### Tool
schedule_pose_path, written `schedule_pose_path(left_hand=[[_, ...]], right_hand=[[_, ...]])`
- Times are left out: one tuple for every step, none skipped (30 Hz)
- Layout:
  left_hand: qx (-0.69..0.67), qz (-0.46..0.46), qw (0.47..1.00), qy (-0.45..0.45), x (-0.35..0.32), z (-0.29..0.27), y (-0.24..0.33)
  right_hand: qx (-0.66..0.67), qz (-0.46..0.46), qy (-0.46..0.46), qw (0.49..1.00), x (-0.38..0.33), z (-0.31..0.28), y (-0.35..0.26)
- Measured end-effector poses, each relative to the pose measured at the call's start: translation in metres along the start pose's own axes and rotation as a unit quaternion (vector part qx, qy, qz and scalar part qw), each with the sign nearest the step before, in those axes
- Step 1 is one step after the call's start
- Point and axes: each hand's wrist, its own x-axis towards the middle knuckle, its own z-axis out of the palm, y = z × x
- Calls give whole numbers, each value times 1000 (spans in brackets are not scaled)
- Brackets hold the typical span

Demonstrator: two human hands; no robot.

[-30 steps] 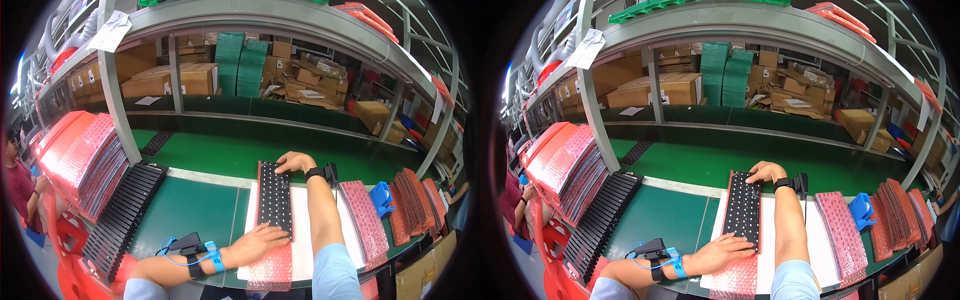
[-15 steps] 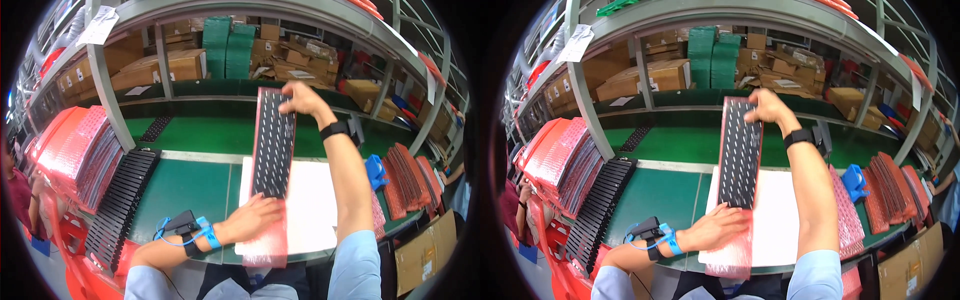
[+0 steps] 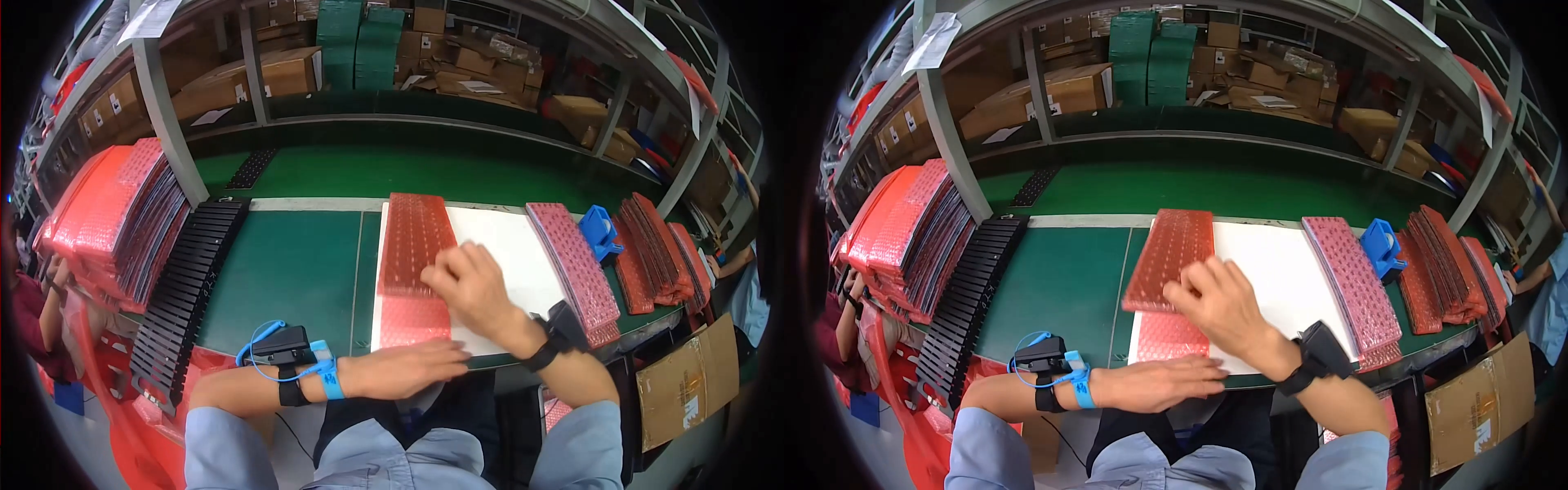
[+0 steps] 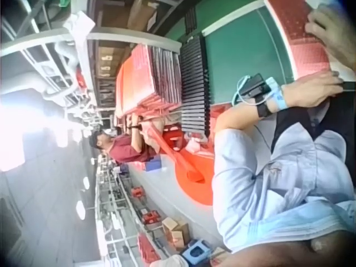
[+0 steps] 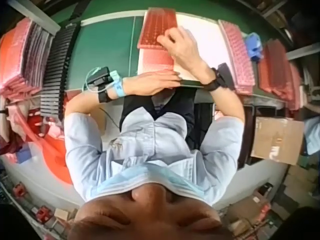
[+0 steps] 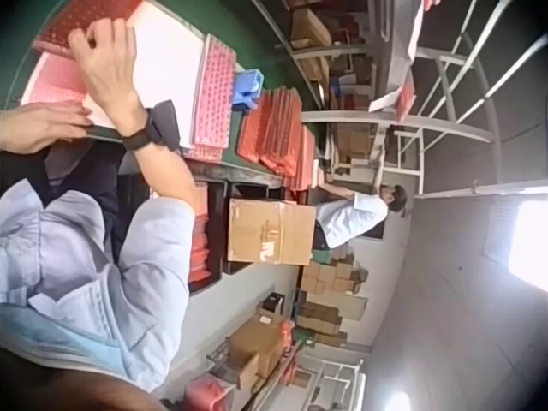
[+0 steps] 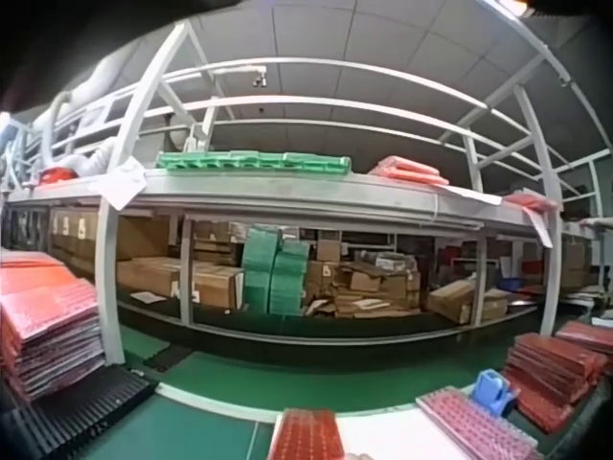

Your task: The person pulls a length of bubble wrap from a roll, places a circuit board onto it, and folds the wrap over the board. They secure the wrap with tape and place the wrapped board into a bin.

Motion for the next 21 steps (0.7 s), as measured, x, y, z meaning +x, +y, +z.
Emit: schedule_pose_path(left_hand=[[-5, 14, 1000, -18, -1, 2, 7], [-10, 29, 999, -35, -3, 3, 12], [-16, 46, 997, -53, -4, 5, 16], [-16, 44, 997, -53, -4, 7, 19], [-24, 50, 997, -61, -4, 8, 21], [-32, 57, 996, -68, -3, 9, 22], [-39, 63, 994, -75, -3, 9, 23], [-38, 61, 995, -75, -4, 9, 24], [-67, 66, 994, -62, -5, 9, 25], [-97, 71, 992, -49, -6, 8, 26], [-123, 78, 989, -35, -5, 3, 27], [-117, 76, 990, -33, -3, -7, 27], [-208, 19, 976, -55, 3, -28, 26], [-294, -46, 952, -73, 7, -50, 24], [-246, -95, 964, 27, 11, -74, 14], [-194, -140, 963, 126, 18, -101, 3], [-146, -183, 951, 202, 23, -120, -24], [-40, -187, 941, 279, 23, -142, -54], [58, -245, 917, 309, 17, -164, -79], [168, -278, 883, 339, 0, -183, -118], [277, -310, 834, 363, -30, -198, -158]], right_hand=[[4, -3, 2, 1000, -9, 5, -5], [20, 11, -27, 999, -17, 10, -9], [33, 26, -57, 997, -23, 14, -13], [46, 42, -88, 994, -28, 15, -16], [47, 41, -87, 994, -31, 15, -18], [75, 58, -111, 989, -33, 13, -18], [103, 75, -134, 983, -34, 11, -19], [131, 91, -157, 975, -34, 10, -19], [132, 89, -156, 975, -35, 9, -20], [144, 91, -165, 971, -35, 9, -20], [152, 91, -173, 969, -32, 9, -17], [161, 91, -181, 966, -29, 9, -13], [158, 88, -180, 967, -26, 9, -3], [202, 126, -154, 959, -19, 8, 7], [246, 165, -127, 947, -12, 8, 19], [286, 203, -102, 931, -4, 6, 31], [287, 198, -102, 932, 3, 3, 44], [262, 267, -58, 926, 11, 1, 54], [234, 335, -14, 912, 17, 1, 60], [238, 327, -8, 915, 19, 8, 64], [197, 317, -18, 928, 16, 28, 68]])
